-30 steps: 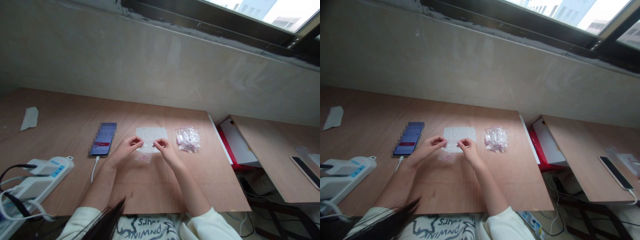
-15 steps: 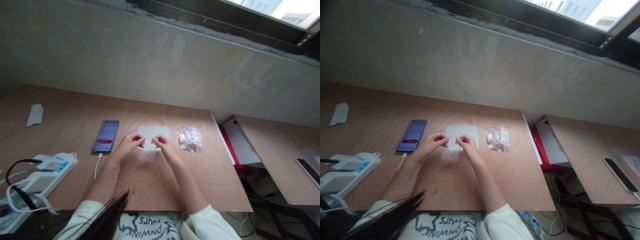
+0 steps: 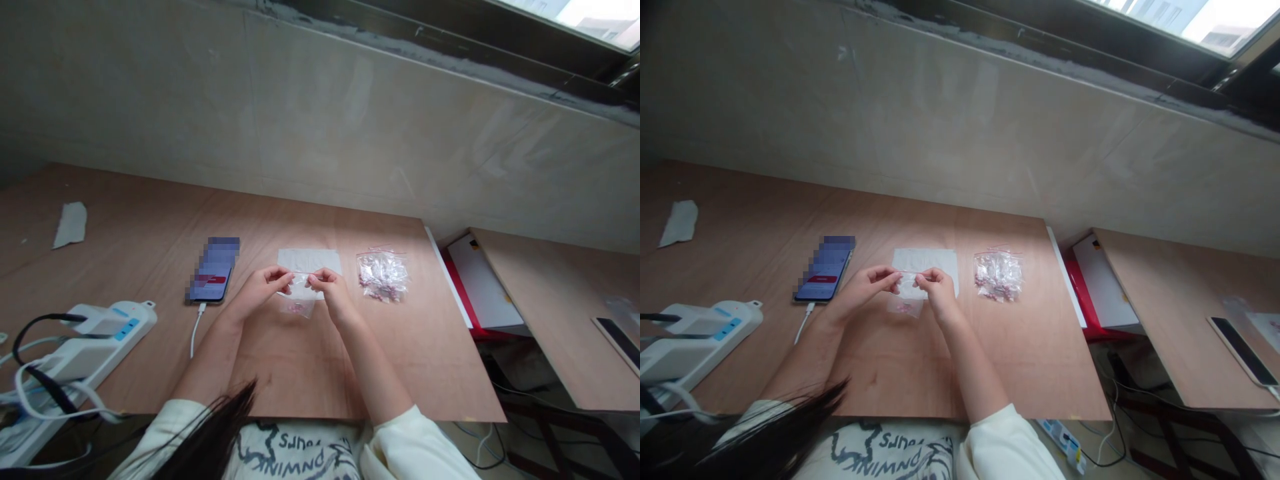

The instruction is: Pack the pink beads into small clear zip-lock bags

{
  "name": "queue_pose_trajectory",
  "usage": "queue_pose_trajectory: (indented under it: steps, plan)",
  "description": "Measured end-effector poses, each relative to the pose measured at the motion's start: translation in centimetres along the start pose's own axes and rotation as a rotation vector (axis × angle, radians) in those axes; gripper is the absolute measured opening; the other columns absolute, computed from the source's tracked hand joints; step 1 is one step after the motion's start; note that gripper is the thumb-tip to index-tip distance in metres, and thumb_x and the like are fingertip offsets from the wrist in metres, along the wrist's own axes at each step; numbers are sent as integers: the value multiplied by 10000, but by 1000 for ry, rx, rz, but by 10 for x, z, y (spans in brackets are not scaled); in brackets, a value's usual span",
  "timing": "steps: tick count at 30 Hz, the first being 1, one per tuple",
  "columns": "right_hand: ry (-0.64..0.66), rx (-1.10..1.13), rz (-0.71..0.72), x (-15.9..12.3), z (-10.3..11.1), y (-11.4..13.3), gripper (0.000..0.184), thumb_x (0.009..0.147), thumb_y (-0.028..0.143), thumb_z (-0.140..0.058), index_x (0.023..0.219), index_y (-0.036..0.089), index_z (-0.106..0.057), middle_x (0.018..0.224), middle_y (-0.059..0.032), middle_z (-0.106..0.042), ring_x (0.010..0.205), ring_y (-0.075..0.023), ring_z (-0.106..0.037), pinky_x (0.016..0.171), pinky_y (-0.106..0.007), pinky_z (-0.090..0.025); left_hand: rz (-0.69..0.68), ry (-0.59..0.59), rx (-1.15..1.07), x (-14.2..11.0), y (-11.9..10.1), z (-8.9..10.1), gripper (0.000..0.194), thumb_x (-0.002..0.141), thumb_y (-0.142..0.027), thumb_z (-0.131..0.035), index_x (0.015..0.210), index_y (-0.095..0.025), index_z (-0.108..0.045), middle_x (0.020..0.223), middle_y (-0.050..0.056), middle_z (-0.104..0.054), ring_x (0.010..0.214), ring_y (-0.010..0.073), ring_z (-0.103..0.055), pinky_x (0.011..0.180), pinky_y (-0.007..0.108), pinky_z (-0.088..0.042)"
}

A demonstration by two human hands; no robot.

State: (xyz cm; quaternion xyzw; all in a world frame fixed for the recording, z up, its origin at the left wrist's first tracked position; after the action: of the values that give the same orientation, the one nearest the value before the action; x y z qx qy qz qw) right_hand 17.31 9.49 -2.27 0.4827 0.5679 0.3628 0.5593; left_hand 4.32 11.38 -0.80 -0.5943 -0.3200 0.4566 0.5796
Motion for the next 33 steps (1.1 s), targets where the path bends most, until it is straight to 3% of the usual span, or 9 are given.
queue_pose_trajectory:
  steps: [7,14,18,21,23,26,29,31,33]
  plan:
    - [121,50,-28,3,-12,-3,177,569,320,-610,613,157,-557,573,17,-538,539,-90,-437,541,-227,-308,-23,-12,9,4,-1,0,181,698,-316,-538,689,-136,-545,602,-23,-529,595,112,-540,625,235,-431]
    - [72,-5,-7,2,-3,-11,160,564,280,-630,561,150,-537,553,16,-532,543,-94,-459,554,-230,-338,-46,138,39,-2,-2,-21,192,746,-314,-474,687,-146,-545,640,-19,-526,630,111,-521,613,220,-420]
    - [145,76,-55,-10,-11,-32,218,578,326,-632,676,163,-527,638,8,-546,599,-115,-509,586,-252,-392,-31,12,27,-2,6,-13,194,734,-338,-486,711,-154,-542,625,-32,-519,600,104,-519,606,211,-413]
    - [177,104,-109,-15,-9,-48,237,567,330,-628,652,173,-472,599,24,-505,564,-122,-510,570,-279,-422,-20,-75,13,1,14,-5,218,715,-370,-498,757,-160,-541,705,-17,-543,641,115,-540,637,219,-425]
    - [42,5,-46,-7,16,-44,207,592,324,-589,636,179,-447,596,24,-481,554,-123,-496,556,-283,-423,-27,-114,40,2,19,2,238,707,-384,-500,791,-165,-536,780,3,-562,715,135,-552,677,232,-428]
    - [-330,-313,140,7,76,-13,109,665,274,-486,710,181,-451,679,-26,-507,631,-159,-503,586,-298,-401,-26,-175,167,0,30,14,256,718,-388,-474,829,-164,-530,821,31,-576,747,156,-550,690,260,-428]
    - [-738,-775,196,6,124,23,156,653,199,-486,801,155,-465,777,-120,-521,796,-253,-475,664,-361,-348,-38,-216,357,-7,42,23,233,725,-366,-451,810,-167,-538,753,31,-571,671,168,-538,638,290,-440]
    - [-934,-1030,221,-2,132,40,221,649,167,-480,865,123,-464,875,-191,-496,872,-307,-428,688,-394,-310,-121,-233,461,-13,45,24,184,706,-329,-473,770,-176,-553,763,40,-583,736,194,-532,687,320,-435]
    - [-970,-1176,273,-10,123,45,235,670,147,-446,901,108,-456,917,-214,-476,879,-318,-413,694,-400,-292,-177,-243,544,-21,49,23,143,700,-301,-480,745,-190,-558,769,39,-591,785,210,-522,728,346,-423]
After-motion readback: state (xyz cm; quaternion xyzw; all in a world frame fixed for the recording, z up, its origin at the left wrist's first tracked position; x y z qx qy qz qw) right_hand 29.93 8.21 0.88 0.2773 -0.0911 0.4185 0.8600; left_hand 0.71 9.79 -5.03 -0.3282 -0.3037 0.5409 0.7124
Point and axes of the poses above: each hand's wrist, its own x-axis towards the middle knuckle, its own z-axis out of the back of the hand, y = z × x, the point moved 9 cm from there along x, towards the middle knuckle
